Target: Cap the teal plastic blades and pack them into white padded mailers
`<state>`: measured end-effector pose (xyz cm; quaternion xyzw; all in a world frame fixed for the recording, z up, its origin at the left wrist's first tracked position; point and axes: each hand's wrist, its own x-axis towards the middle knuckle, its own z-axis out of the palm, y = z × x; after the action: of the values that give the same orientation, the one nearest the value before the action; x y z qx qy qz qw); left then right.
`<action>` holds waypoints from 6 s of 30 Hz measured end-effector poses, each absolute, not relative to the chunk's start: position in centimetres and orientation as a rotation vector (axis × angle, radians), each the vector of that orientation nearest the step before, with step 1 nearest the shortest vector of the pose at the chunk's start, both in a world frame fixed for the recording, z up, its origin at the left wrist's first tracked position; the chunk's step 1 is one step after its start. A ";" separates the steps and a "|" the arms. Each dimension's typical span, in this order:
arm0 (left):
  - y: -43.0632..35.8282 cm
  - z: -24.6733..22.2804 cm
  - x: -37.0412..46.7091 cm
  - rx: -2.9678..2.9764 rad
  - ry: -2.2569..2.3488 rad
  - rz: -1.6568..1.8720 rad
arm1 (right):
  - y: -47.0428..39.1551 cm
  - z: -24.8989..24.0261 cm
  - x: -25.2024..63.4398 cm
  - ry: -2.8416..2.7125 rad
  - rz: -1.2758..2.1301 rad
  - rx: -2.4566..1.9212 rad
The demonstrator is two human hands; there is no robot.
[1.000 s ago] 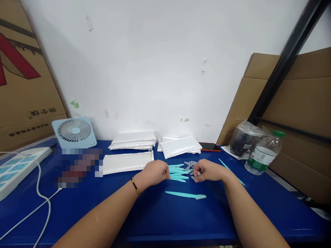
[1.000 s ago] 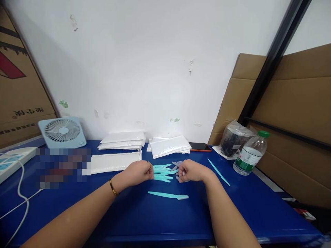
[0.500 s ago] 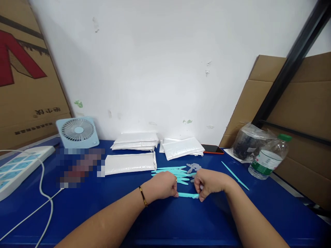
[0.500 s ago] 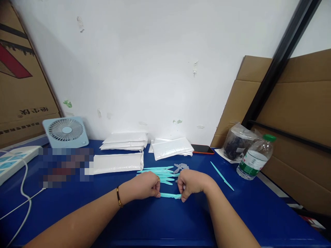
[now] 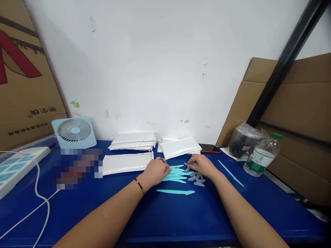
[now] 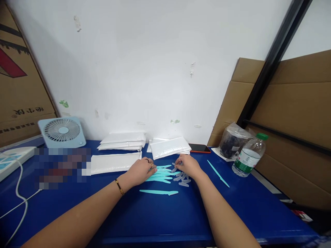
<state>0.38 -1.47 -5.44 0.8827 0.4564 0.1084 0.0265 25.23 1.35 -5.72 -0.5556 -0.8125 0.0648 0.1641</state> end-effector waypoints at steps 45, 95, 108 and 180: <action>1.6 -6.5 -0.6 2.283 1.350 0.461 | 2.2 -6.9 25.6 -2.297 0.830 -1.372; 0.8 -6.2 0.6 2.244 1.414 0.515 | 1.4 -5.3 25.8 -2.085 1.064 -1.234; 0.9 -5.7 1.4 2.439 1.492 0.587 | 1.8 -5.8 24.9 -2.156 0.762 -1.346; -0.5 -6.9 1.9 1.840 1.011 0.743 | 3.2 -7.0 25.9 -1.854 0.395 -1.567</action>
<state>1.92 -0.50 -6.87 0.7413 0.4074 0.2994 0.4414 25.89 3.23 -7.04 -0.6004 -0.7103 0.1514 0.3348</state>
